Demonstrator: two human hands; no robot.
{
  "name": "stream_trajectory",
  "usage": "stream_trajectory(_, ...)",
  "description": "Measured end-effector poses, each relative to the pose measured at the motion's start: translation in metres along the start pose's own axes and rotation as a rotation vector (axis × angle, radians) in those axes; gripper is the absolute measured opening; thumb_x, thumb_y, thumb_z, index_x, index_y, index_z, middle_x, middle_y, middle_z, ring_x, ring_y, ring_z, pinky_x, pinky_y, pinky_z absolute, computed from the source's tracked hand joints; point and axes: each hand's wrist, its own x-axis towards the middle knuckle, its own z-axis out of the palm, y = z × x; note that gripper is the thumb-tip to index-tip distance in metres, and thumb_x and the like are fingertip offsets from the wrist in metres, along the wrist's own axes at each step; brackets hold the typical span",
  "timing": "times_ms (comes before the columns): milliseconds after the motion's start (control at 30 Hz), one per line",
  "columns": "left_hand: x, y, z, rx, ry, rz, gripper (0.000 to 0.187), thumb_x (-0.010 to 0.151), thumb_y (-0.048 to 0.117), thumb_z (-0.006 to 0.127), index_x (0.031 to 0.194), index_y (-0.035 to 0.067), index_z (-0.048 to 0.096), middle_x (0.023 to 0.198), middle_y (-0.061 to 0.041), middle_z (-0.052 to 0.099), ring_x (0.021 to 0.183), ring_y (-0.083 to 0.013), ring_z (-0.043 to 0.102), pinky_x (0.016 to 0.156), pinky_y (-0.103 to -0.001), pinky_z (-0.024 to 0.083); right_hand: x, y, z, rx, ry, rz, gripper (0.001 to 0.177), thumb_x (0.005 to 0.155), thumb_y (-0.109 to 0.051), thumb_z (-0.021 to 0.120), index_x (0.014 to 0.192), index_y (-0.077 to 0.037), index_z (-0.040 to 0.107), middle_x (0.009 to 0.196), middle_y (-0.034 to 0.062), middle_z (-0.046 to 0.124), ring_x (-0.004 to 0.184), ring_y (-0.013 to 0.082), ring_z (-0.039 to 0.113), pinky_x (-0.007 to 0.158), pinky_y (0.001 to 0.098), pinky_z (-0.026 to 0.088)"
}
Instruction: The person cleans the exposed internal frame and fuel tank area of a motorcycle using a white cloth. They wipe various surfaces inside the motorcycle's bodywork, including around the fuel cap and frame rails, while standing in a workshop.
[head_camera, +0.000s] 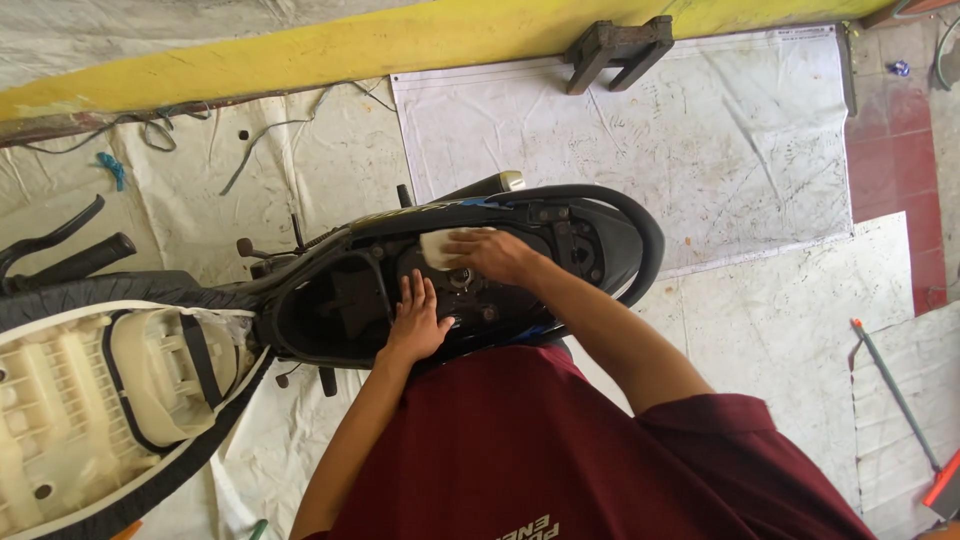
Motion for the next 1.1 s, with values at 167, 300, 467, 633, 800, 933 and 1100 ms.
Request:
stream_trajectory(167, 0.002, -0.005, 0.004, -0.002, -0.009, 0.02, 0.097, 0.098, 0.043, 0.061, 0.161, 0.001, 0.001, 0.17, -0.019, -0.015, 0.157, -0.0387, -0.013, 0.123, -0.056, 0.019, -0.081, 0.014, -0.029, -0.055, 0.031, 0.173, 0.058, 0.089, -0.002, 0.059, 0.141, -0.028, 0.063, 0.157, -0.0008, 0.05, 0.145, 0.0222, 0.043, 0.116, 0.0396, 0.039)
stream_trajectory(300, -0.005, -0.01, 0.006, 0.005, 0.071, 0.092, 0.093, 0.098, 0.041, 0.062, 0.16, 0.001, 0.006, 0.17, -0.019, -0.008, 0.157, -0.0375, -0.007, 0.124, -0.053, 0.021, -0.119, -0.019, -0.035, -0.045, 0.183, 0.367, 0.06, 0.084, 0.004, 0.059, 0.141, -0.015, 0.061, 0.154, 0.0098, 0.052, 0.144, 0.0286, 0.047, 0.112, 0.0417, 0.046)
stream_trajectory(467, -0.021, -0.019, 0.014, 0.076, 0.135, 0.173, 0.078, 0.102, 0.035, 0.06, 0.16, 0.005, 0.017, 0.172, -0.019, 0.002, 0.158, -0.0396, 0.002, 0.122, -0.05, 0.028, -0.11, -0.089, 0.013, 0.057, 0.359, 0.729, 0.057, 0.084, 0.007, 0.056, 0.14, -0.007, 0.06, 0.149, 0.0201, 0.054, 0.139, 0.0374, 0.051, 0.105, 0.0441, 0.048)
stream_trajectory(633, -0.053, -0.008, -0.003, -0.016, 0.045, 0.2, 0.084, 0.096, 0.03, 0.064, 0.161, 0.004, 0.017, 0.17, -0.016, 0.004, 0.156, -0.0384, 0.005, 0.12, -0.045, 0.031, -0.093, -0.141, 0.05, -0.069, 0.486, 0.842, 0.052, 0.09, 0.006, 0.056, 0.14, -0.008, 0.061, 0.148, 0.0214, 0.058, 0.14, 0.0385, 0.052, 0.113, 0.0466, 0.046)
stream_trajectory(800, -0.052, -0.05, 0.022, -0.242, 0.258, 0.32, 0.06, 0.099, 0.018, 0.063, 0.152, -0.003, 0.044, 0.163, -0.02, 0.041, 0.151, -0.0355, 0.038, 0.118, -0.044, 0.04, -0.05, -0.189, 0.084, 0.307, 0.452, 0.658, 0.057, 0.082, 0.01, 0.053, 0.134, -0.01, 0.064, 0.139, 0.0148, 0.067, 0.135, 0.0335, 0.058, 0.107, 0.0439, 0.048)
stream_trajectory(933, -0.073, -0.06, -0.011, -0.484, 0.235, 0.088, 0.04, 0.101, 0.023, 0.062, 0.137, 0.006, 0.065, 0.138, -0.016, 0.068, 0.129, -0.0323, 0.064, 0.11, -0.039, 0.052, -0.051, -0.161, 0.028, 0.922, 0.397, 0.753, 0.063, 0.079, 0.005, 0.055, 0.141, -0.01, 0.056, 0.127, 0.0112, 0.073, 0.12, 0.0287, 0.068, 0.099, 0.0375, 0.056)
stream_trajectory(1100, -0.101, -0.1, -0.015, -0.821, 0.31, 0.052, 0.039, 0.103, 0.025, 0.059, 0.136, 0.004, 0.062, 0.133, -0.013, 0.07, 0.121, -0.0253, 0.069, 0.099, -0.035, 0.055, -0.078, -0.105, -0.033, 0.426, 0.78, 0.783, 0.06, 0.083, 0.009, 0.052, 0.142, -0.002, 0.06, 0.147, 0.0243, 0.06, 0.141, 0.0375, 0.053, 0.115, 0.043, 0.046)
